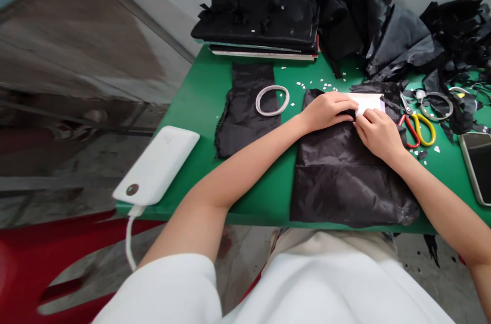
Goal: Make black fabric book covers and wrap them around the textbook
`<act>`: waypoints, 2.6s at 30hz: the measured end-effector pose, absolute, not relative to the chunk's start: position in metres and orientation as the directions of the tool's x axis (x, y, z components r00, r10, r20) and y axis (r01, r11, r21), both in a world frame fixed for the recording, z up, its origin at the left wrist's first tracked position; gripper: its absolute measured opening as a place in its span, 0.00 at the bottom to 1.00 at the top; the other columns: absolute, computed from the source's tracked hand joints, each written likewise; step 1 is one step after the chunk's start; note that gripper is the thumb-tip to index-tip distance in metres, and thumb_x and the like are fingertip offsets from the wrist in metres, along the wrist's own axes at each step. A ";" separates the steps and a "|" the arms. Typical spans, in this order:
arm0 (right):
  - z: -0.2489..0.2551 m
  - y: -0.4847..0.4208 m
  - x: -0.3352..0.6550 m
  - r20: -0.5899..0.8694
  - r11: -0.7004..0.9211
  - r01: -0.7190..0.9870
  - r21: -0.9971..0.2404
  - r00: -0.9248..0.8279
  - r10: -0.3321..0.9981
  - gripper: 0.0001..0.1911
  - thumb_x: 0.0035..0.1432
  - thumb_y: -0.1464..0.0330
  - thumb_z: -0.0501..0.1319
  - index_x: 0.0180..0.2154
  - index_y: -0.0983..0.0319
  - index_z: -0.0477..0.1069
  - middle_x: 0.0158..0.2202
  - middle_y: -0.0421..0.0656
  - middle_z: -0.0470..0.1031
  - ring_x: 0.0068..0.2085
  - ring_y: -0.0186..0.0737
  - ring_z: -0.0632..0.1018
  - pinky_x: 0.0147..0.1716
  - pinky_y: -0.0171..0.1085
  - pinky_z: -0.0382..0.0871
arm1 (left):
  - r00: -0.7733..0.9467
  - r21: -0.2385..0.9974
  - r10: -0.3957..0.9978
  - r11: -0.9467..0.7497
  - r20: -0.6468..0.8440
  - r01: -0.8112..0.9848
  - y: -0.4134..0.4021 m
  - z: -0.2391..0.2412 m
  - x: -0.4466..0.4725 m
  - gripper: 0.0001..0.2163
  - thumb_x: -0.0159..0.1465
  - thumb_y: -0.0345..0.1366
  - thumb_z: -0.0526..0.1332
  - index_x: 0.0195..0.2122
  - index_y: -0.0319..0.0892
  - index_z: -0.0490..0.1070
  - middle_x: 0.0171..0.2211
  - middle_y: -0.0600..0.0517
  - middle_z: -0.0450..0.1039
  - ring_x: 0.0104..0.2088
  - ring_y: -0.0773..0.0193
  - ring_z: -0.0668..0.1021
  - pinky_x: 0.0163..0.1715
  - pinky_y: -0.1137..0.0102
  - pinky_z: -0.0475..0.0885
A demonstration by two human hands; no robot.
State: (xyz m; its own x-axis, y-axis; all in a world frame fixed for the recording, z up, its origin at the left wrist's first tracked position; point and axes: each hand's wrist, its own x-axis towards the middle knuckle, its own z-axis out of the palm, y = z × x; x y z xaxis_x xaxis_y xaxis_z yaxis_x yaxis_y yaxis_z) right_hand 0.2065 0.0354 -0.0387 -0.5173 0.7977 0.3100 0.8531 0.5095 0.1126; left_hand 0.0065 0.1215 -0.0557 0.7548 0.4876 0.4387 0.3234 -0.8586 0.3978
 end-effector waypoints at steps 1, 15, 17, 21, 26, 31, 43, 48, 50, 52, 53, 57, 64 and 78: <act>-0.039 0.036 0.207 0.305 0.532 0.838 0.125 -0.542 0.783 0.15 0.72 0.69 0.50 0.38 0.63 0.74 0.35 0.48 0.74 0.38 0.45 0.69 0.39 0.40 0.59 | 0.755 0.403 0.491 -0.856 0.435 0.324 0.122 -0.056 0.006 0.12 0.70 0.39 0.61 0.51 0.42 0.77 0.51 0.43 0.80 0.55 0.55 0.80 0.57 0.60 0.73; -0.034 0.039 0.214 0.235 0.686 0.688 0.235 -0.726 0.647 0.11 0.70 0.71 0.55 0.39 0.59 0.75 0.36 0.44 0.75 0.37 0.43 0.69 0.39 0.39 0.58 | 0.728 0.449 0.486 -0.852 0.484 0.270 0.126 -0.062 0.006 0.07 0.66 0.31 0.64 0.45 0.42 0.78 0.47 0.47 0.82 0.51 0.58 0.82 0.54 0.63 0.76; -0.034 0.038 0.215 0.223 0.696 0.678 0.238 -0.735 0.640 0.10 0.70 0.71 0.55 0.39 0.58 0.75 0.36 0.44 0.76 0.38 0.43 0.70 0.40 0.39 0.58 | 0.727 0.441 0.483 -0.855 0.489 0.271 0.127 -0.062 0.006 0.07 0.66 0.31 0.64 0.45 0.42 0.78 0.47 0.47 0.82 0.50 0.58 0.83 0.54 0.64 0.76; -0.033 0.038 0.215 0.210 0.712 0.663 0.231 -0.748 0.629 0.10 0.69 0.70 0.56 0.37 0.58 0.75 0.37 0.45 0.76 0.39 0.44 0.70 0.40 0.40 0.57 | 0.730 0.422 0.457 -0.871 0.508 0.252 0.127 -0.063 0.005 0.09 0.66 0.27 0.62 0.46 0.41 0.77 0.48 0.46 0.82 0.51 0.58 0.82 0.54 0.64 0.76; -0.034 0.037 0.216 0.233 0.700 0.682 0.210 -0.730 0.642 0.12 0.70 0.69 0.55 0.36 0.59 0.75 0.36 0.46 0.75 0.38 0.43 0.70 0.39 0.41 0.57 | 0.730 0.421 0.462 -0.869 0.504 0.259 0.127 -0.063 0.005 0.10 0.66 0.27 0.62 0.47 0.41 0.76 0.50 0.46 0.81 0.53 0.58 0.82 0.55 0.63 0.75; -0.040 0.038 0.218 0.331 0.670 0.736 0.094 -0.658 0.676 0.15 0.72 0.66 0.51 0.35 0.60 0.73 0.34 0.47 0.73 0.37 0.44 0.71 0.39 0.41 0.60 | 0.725 0.422 0.478 -0.862 0.496 0.280 0.126 -0.063 0.007 0.07 0.67 0.30 0.64 0.46 0.41 0.75 0.49 0.46 0.81 0.52 0.56 0.82 0.54 0.62 0.76; -0.036 0.049 0.225 0.579 0.540 0.750 -0.382 -0.261 0.772 0.14 0.68 0.62 0.54 0.28 0.57 0.59 0.29 0.43 0.69 0.33 0.42 0.72 0.34 0.41 0.64 | 0.689 0.535 0.568 -0.789 0.450 0.301 0.124 -0.057 0.006 0.15 0.66 0.36 0.66 0.53 0.41 0.71 0.49 0.46 0.80 0.51 0.56 0.82 0.53 0.62 0.76; -0.029 0.059 0.236 0.584 0.467 0.705 -0.534 -0.092 0.806 0.15 0.69 0.53 0.51 0.38 0.56 0.66 0.34 0.43 0.75 0.34 0.42 0.76 0.37 0.42 0.68 | 0.646 0.593 0.614 -0.749 0.453 0.296 0.136 -0.053 0.015 0.17 0.64 0.34 0.68 0.52 0.42 0.69 0.46 0.48 0.80 0.49 0.60 0.82 0.51 0.65 0.75; -0.030 0.062 0.243 0.580 0.440 0.684 -0.582 -0.031 0.814 0.16 0.68 0.51 0.52 0.43 0.55 0.66 0.36 0.43 0.76 0.34 0.43 0.77 0.36 0.42 0.69 | 0.629 0.599 0.630 -0.740 0.456 0.306 0.145 -0.052 0.020 0.18 0.63 0.34 0.69 0.52 0.42 0.69 0.45 0.49 0.80 0.47 0.61 0.82 0.50 0.66 0.75; -0.035 0.066 0.249 0.577 0.409 0.697 -0.589 0.009 0.817 0.19 0.66 0.50 0.56 0.49 0.55 0.63 0.36 0.43 0.76 0.33 0.44 0.78 0.34 0.42 0.69 | 0.615 0.608 0.647 -0.727 0.452 0.319 0.156 -0.050 0.026 0.17 0.61 0.34 0.70 0.51 0.42 0.70 0.43 0.49 0.80 0.45 0.60 0.82 0.48 0.66 0.75; -0.039 0.068 0.253 0.574 0.390 0.721 -0.573 0.013 0.819 0.21 0.65 0.51 0.57 0.52 0.55 0.62 0.36 0.44 0.76 0.33 0.45 0.78 0.34 0.43 0.70 | 0.609 0.615 0.657 -0.718 0.444 0.327 0.160 -0.049 0.028 0.17 0.61 0.34 0.70 0.50 0.42 0.71 0.42 0.50 0.80 0.44 0.60 0.82 0.46 0.66 0.74; -0.057 0.079 0.262 0.551 0.312 0.823 -0.475 0.001 0.834 0.23 0.67 0.59 0.55 0.60 0.59 0.55 0.40 0.49 0.77 0.35 0.48 0.79 0.36 0.46 0.70 | 0.567 0.652 0.716 -0.663 0.407 0.369 0.174 -0.053 0.035 0.15 0.60 0.36 0.70 0.47 0.42 0.72 0.36 0.51 0.79 0.38 0.60 0.80 0.44 0.65 0.73; -0.064 0.083 0.257 0.568 0.242 0.880 -0.409 0.039 0.822 0.24 0.64 0.64 0.56 0.60 0.61 0.60 0.50 0.57 0.72 0.52 0.57 0.73 0.50 0.56 0.66 | 0.434 0.663 0.804 -0.587 0.407 0.465 0.173 -0.065 0.048 0.11 0.59 0.35 0.69 0.43 0.42 0.74 0.37 0.50 0.80 0.39 0.57 0.81 0.44 0.65 0.73; -0.033 0.073 0.233 0.373 0.498 0.859 -0.123 -0.425 0.825 0.21 0.67 0.68 0.53 0.60 0.59 0.68 0.59 0.51 0.74 0.61 0.54 0.70 0.60 0.56 0.60 | 0.346 0.688 0.848 -0.529 0.402 0.496 0.167 -0.066 0.054 0.12 0.60 0.34 0.68 0.44 0.43 0.70 0.32 0.53 0.80 0.35 0.60 0.80 0.41 0.67 0.73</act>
